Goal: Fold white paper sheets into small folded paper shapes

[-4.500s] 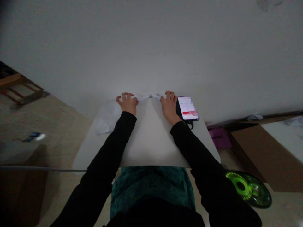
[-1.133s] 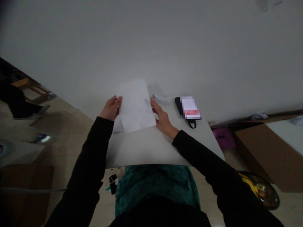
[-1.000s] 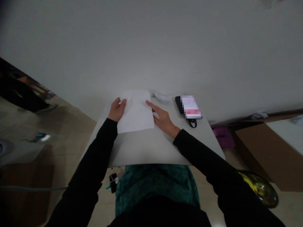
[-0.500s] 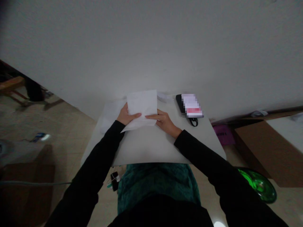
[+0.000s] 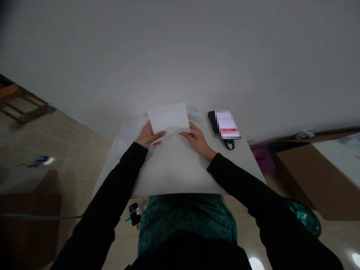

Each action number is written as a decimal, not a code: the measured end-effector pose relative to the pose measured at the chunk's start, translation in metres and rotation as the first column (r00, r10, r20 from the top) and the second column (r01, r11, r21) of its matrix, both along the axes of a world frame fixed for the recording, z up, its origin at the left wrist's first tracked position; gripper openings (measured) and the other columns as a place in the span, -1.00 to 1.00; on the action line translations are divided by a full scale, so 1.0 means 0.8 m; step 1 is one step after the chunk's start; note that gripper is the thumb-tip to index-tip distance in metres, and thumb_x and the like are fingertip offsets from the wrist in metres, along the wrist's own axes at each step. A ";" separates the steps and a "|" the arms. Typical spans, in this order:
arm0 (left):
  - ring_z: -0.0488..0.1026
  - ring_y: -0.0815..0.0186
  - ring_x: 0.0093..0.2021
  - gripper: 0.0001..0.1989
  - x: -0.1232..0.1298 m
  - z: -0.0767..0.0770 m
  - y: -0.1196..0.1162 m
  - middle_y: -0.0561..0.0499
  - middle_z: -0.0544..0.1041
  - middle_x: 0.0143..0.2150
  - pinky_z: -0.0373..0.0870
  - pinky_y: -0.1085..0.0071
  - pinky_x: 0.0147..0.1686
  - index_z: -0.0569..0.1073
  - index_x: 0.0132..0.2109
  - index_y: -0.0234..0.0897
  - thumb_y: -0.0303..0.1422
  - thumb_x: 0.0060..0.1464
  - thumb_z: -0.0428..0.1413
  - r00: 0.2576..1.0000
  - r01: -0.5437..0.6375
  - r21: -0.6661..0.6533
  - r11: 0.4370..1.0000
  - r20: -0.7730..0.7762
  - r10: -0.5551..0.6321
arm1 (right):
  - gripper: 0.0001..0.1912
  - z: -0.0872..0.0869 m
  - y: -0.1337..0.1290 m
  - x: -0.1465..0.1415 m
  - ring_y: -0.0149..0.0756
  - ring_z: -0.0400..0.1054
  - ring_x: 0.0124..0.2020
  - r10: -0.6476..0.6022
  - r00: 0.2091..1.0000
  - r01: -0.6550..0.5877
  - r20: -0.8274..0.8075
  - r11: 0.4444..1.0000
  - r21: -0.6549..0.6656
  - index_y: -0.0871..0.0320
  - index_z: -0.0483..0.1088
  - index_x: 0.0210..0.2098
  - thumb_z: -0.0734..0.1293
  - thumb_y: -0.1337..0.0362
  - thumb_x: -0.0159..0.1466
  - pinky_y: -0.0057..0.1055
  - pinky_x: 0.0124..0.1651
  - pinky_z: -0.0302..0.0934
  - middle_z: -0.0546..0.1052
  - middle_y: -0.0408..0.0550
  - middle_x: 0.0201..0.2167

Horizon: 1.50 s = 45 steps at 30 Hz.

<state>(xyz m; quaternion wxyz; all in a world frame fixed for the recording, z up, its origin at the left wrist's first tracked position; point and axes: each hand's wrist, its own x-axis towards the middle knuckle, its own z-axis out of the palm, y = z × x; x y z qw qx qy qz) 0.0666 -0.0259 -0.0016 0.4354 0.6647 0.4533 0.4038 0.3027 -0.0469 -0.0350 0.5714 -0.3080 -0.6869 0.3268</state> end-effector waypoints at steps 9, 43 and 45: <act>0.44 0.29 -0.68 -0.15 0.002 0.020 -0.013 0.14 0.44 -0.64 0.29 0.49 -0.71 0.11 0.26 -0.46 -0.24 -0.10 0.28 0.988 0.152 -0.208 0.966 0.072 -0.139 | -0.79 -0.007 0.006 0.004 -0.17 0.37 0.19 0.010 0.997 -0.019 -0.074 0.992 -0.126 0.00 0.59 -0.27 0.38 0.04 0.28 -0.06 0.29 0.22 0.49 -0.11 0.16; 0.55 0.30 -0.36 -0.61 -0.012 0.040 -0.017 -0.06 0.64 -0.28 0.46 0.43 -0.37 0.63 -0.24 -0.30 -0.06 -0.10 0.31 0.921 0.356 -0.222 0.908 -0.080 -0.381 | -0.58 0.027 -0.007 0.015 -0.41 0.30 -0.53 0.331 0.929 -0.232 0.168 0.871 -0.433 0.23 0.56 -0.44 0.42 -0.06 0.17 -0.46 -0.45 0.12 0.51 -0.14 -0.56; 0.58 0.25 -0.24 -0.59 -0.015 0.049 -0.020 -0.10 0.65 -0.17 0.51 0.37 -0.23 0.64 -0.17 -0.27 -0.09 -0.13 0.35 0.845 0.508 -0.284 0.813 -0.021 -0.535 | -0.59 0.039 -0.008 0.024 -0.45 0.25 -0.56 0.338 0.921 -0.228 0.193 0.870 -0.438 0.24 0.55 -0.47 0.44 -0.04 0.16 -0.47 -0.47 0.07 0.45 -0.17 -0.61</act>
